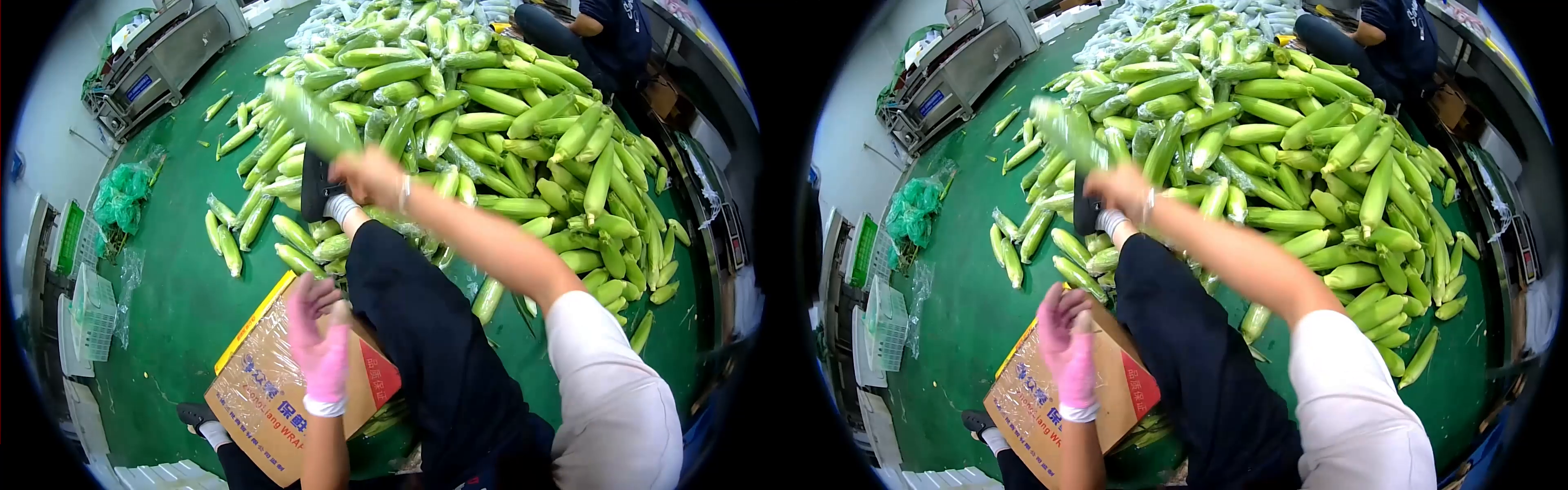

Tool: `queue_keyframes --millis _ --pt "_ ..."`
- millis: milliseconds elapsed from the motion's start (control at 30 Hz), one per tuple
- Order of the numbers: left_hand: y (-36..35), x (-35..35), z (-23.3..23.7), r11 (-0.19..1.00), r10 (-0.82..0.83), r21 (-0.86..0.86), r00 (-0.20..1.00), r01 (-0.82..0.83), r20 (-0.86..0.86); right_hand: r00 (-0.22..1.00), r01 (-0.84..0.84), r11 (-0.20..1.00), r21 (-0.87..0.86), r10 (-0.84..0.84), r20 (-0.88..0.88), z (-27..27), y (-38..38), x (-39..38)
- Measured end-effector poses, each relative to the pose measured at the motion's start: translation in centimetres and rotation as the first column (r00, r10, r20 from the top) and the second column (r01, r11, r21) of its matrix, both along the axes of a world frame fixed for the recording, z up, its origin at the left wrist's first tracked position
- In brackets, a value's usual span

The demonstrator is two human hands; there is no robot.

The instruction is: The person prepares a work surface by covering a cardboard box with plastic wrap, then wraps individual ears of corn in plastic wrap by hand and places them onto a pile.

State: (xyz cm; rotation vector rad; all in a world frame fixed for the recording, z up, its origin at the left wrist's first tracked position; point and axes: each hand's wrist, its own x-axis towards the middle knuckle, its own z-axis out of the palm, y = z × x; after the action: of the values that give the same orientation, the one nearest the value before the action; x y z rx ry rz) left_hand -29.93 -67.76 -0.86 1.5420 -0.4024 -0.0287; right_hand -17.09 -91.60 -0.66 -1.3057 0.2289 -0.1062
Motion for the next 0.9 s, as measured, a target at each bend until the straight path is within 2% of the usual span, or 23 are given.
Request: queue_keyframes --millis 33,67,100,133,167,200,233,267,300,333,400,467,500,533,567,600,633,700,733,767,833,867,900 --pt "1.5 0.3 0.2 1.000 0.025 -0.015 0.995 -0.026 -0.097 0.983 0.048 0.976 -0.210 -0.009 0.184 1.6 -3.9 2.8" --pt "3.6 0.2 0.1 0.998 0.051 -0.025 0.981 -0.057 -0.187 0.977 0.055 0.990 0.130 -0.080 0.195 0.8 -7.8 5.4" --pt "5.9 -0.2 -0.4 0.987 0.160 0.045 0.963 -0.154 -0.217 0.969 0.149 0.949 0.277 -0.196 0.149 1.8 -9.1 3.8" --pt "8.5 -1.0 -1.3 0.963 0.268 0.106 0.935 -0.249 -0.234 0.948 0.245 0.952 0.181 -0.275 0.160 -0.4 -10.7 1.5" --pt "12.2 -2.0 -2.8 0.938 0.330 0.191 0.911 -0.288 -0.248 0.987 0.147 0.978 -0.151 -0.134 0.093 -3.4 -13.8 -1.2" --pt "15.4 -3.3 -4.6 0.906 0.393 0.271 0.882 -0.324 -0.261 0.942 0.322 0.915 -0.242 -0.335 -0.013 -8.4 -15.1 -4.0" --pt "16.7 -5.0 -4.6 0.867 0.494 0.277 0.788 -0.415 -0.367 0.900 0.419 0.896 0.146 -0.389 -0.195 -11.9 -15.5 -7.2" --pt "18.0 -6.8 -4.9 0.815 0.578 0.301 0.667 -0.495 -0.470 0.879 0.320 0.834 0.450 -0.083 -0.470 -20.7 -20.9 -10.6" --pt "21.0 -8.4 -6.8 0.813 0.581 0.311 0.666 -0.492 -0.468 0.527 0.721 0.628 0.293 -0.223 -0.820 -24.6 -21.1 -12.2" --pt "24.0 -9.5 -8.0 0.810 0.586 0.327 0.665 -0.487 -0.463 0.438 0.756 0.653 0.048 -0.450 -0.778 -24.7 -20.2 -13.7" --pt "26.4 -10.4 -8.3 0.717 0.682 0.473 0.655 -0.512 -0.325 0.476 0.810 0.581 0.079 -0.571 -0.669 -28.1 -23.1 -14.0" --pt "26.5 -9.8 -6.6 0.664 0.709 0.520 0.672 -0.537 -0.212 0.234 0.930 0.358 -0.088 -0.758 -0.608 -27.7 -23.2 -11.1" --pt "26.5 -9.3 -5.7 0.647 0.644 0.579 0.762 -0.496 -0.066 0.088 0.917 0.297 -0.267 -0.802 -0.591 -31.1 -25.2 -10.1" --pt "27.0 -9.2 -5.2 0.618 0.551 0.636 0.832 -0.462 0.069 -0.053 0.870 0.226 -0.439 -0.841 -0.539 -28.5 -23.5 -8.7" --pt "29.3 -9.7 -5.7 0.585 0.690 0.734 0.688 -0.346 -0.226 -0.121 0.927 0.140 -0.349 -0.767 -0.630 -25.7 -21.8 -8.6" --pt "29.3 -9.8 -5.4 0.576 0.710 0.729 0.669 -0.370 -0.222 -0.102 0.987 0.000 -0.162 -0.780 -0.618 -22.5 -19.4 -8.3" --pt "29.0 -9.6 -4.6 0.562 0.716 0.710 0.680 -0.425 -0.160 0.161 0.966 0.043 0.253 -0.870 -0.467 -25.6 -20.2 -8.3" --pt "30.6 -11.0 -7.1 0.520 0.746 0.670 0.664 -0.530 -0.054 0.459 0.878 0.378 0.292 -0.836 -0.299 -22.3 -15.2 -11.3" --pt "32.6 -12.8 -9.4 0.483 0.768 0.660 0.641 -0.576 -0.003 0.678 0.735 0.638 0.229 -0.694 -0.243 -22.7 -15.0 -13.3" --pt "29.4 -12.7 -6.8 0.349 0.765 0.752 0.633 -0.559 0.115 0.781 0.622 0.779 0.081 -0.607 -0.148 -18.6 -11.0 -14.6" --pt "31.0 -13.5 -9.2 0.261 0.781 0.796 0.604 -0.547 0.159 0.893 0.434 0.868 -0.240 -0.449 -0.009 -10.9 -3.0 -14.6" --pt "30.5 -12.9 -8.9 0.246 0.778 0.810 0.606 -0.533 0.162 0.929 0.353 0.831 -0.429 -0.364 0.060 -8.9 -0.5 -13.5" --pt "30.0 -11.9 -8.1 0.211 0.749 0.818 0.626 -0.536 0.217 0.911 0.413 0.727 -0.548 -0.326 0.253 -7.9 2.7 -11.9"
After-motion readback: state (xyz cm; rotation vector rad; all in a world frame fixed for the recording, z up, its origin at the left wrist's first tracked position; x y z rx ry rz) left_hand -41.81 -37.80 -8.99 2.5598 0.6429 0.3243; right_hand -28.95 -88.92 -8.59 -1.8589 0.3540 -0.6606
